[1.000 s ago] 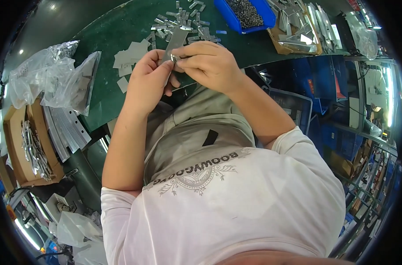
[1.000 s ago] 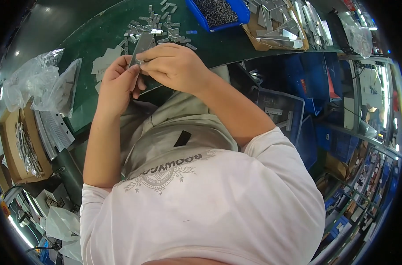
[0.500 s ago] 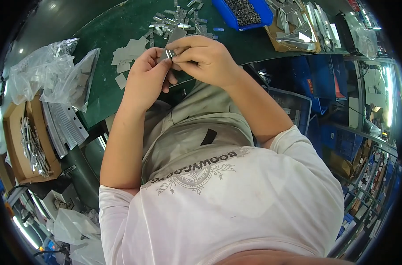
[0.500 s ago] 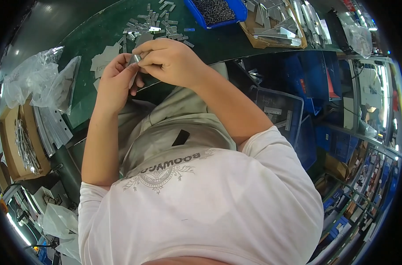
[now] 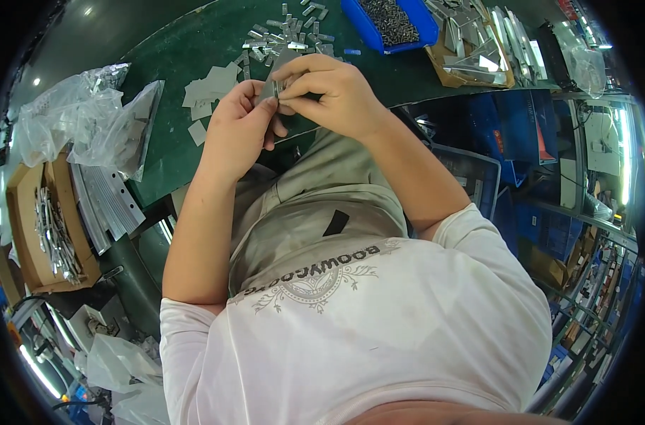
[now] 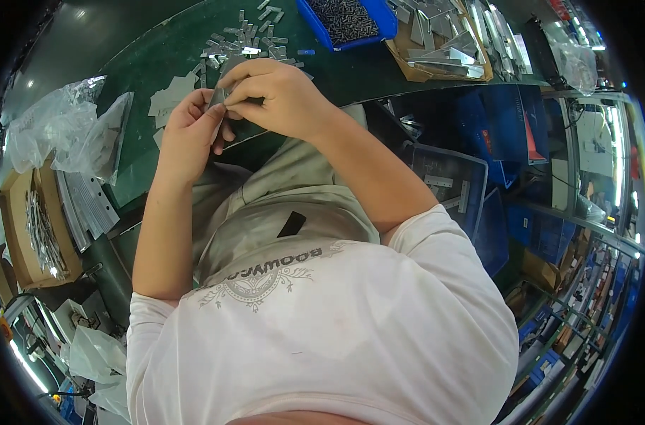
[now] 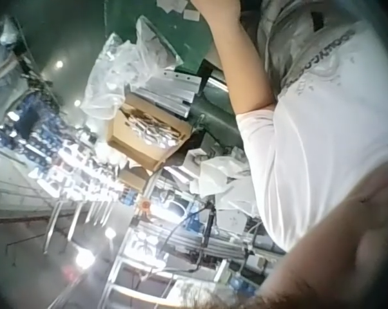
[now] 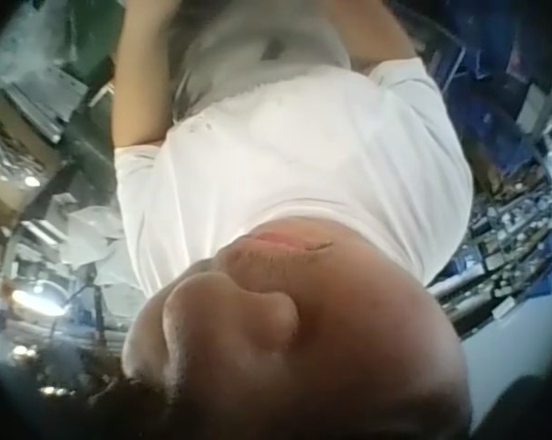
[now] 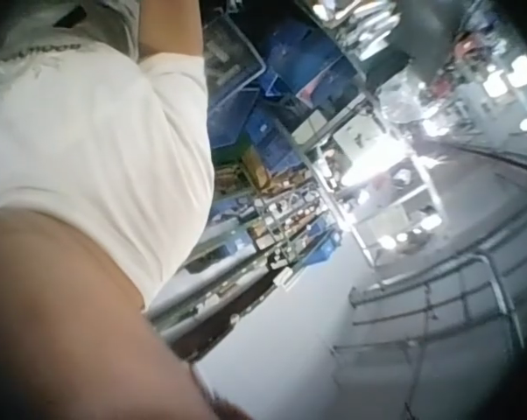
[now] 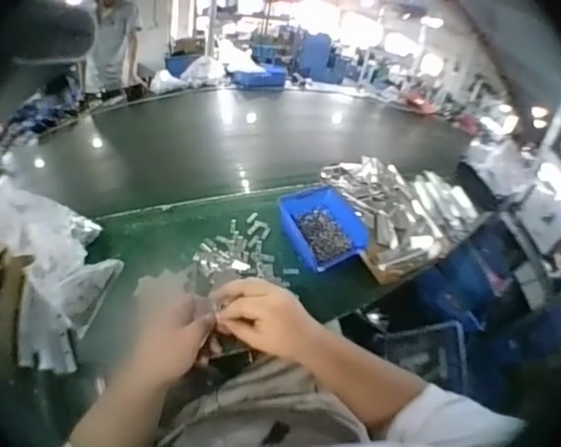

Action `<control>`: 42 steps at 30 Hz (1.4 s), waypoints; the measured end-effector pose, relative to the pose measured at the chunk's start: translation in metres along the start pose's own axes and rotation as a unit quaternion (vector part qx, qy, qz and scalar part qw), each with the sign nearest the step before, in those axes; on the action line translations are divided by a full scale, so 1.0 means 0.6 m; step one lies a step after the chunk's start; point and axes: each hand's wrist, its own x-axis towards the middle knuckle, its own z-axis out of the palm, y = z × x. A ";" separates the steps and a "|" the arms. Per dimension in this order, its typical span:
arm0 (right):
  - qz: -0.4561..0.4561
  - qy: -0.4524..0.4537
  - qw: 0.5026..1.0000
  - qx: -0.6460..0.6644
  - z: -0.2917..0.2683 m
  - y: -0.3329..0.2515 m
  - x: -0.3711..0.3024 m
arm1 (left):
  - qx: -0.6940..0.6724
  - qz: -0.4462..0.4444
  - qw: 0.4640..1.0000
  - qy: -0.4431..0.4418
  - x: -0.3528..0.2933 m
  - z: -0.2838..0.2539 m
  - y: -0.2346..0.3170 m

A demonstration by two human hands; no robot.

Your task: Assembling small mechanical components at a factory assembly station.

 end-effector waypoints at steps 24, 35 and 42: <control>-0.044 0.015 0.998 -0.043 0.007 0.000 -0.010 | 0.022 -0.003 1.000 0.001 -0.001 0.004 0.003; -0.086 0.018 0.995 -0.052 0.005 -0.001 -0.001 | 0.007 0.000 1.000 -0.005 -0.001 0.003 0.003; -0.079 0.042 0.994 -0.064 0.004 -0.001 -0.003 | -0.007 0.009 1.000 0.001 0.000 0.004 0.000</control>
